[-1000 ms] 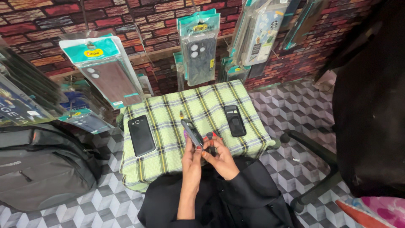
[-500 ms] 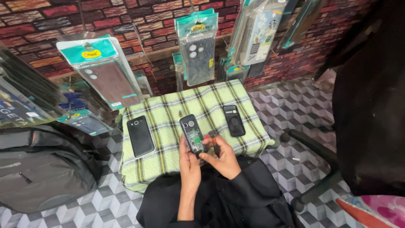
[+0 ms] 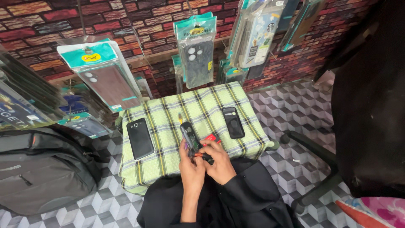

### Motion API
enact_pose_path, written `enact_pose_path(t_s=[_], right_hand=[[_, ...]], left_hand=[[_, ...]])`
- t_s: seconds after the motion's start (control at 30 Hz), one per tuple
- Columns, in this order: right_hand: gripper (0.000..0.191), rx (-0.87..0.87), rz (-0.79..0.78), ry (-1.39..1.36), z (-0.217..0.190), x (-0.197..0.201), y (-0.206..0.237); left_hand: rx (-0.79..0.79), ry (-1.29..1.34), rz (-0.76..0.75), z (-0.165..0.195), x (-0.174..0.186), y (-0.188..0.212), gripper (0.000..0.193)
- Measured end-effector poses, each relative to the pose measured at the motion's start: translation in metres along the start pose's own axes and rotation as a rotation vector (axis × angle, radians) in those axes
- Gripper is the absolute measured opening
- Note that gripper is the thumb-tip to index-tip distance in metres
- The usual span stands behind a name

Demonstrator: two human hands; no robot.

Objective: The person disassembles a smartphone, removes the back cover and internal components, and uses a screwdriver and a small brush to clean the motherboard and camera module. They repeatedly handle the phone parts and tools on their lap while seated.

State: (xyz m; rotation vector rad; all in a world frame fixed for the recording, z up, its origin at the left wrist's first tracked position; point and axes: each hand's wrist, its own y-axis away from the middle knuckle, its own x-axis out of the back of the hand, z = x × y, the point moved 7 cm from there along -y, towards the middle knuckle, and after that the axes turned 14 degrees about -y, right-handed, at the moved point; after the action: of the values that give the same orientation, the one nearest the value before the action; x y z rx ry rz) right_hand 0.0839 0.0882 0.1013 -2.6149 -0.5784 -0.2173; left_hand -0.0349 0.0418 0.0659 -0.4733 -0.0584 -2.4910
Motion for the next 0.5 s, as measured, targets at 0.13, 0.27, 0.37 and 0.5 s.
enact_pose_path(t_s=[0.13, 0.27, 0.37, 0.5], right_hand=[[0.033, -0.019, -0.002, 0.026, 0.001, -0.003, 0.001], [0.031, -0.006, 0.011, 0.012, -0.004, -0.004, -0.001], [0.03, -0.011, 0.013, 0.017, -0.01, -0.006, 0.0], [0.029, 0.006, 0.012, 0.036, -0.017, -0.008, 0.001]], left_hand=[[0.057, 0.007, 0.025, -0.002, 0.0, 0.003, 0.067], [-0.036, 0.082, 0.085, 0.002, 0.003, 0.001, 0.063], [-0.041, 0.155, 0.1, 0.001, 0.003, 0.002, 0.061], [0.039, 0.137, 0.101, -0.005, 0.003, 0.002, 0.056]])
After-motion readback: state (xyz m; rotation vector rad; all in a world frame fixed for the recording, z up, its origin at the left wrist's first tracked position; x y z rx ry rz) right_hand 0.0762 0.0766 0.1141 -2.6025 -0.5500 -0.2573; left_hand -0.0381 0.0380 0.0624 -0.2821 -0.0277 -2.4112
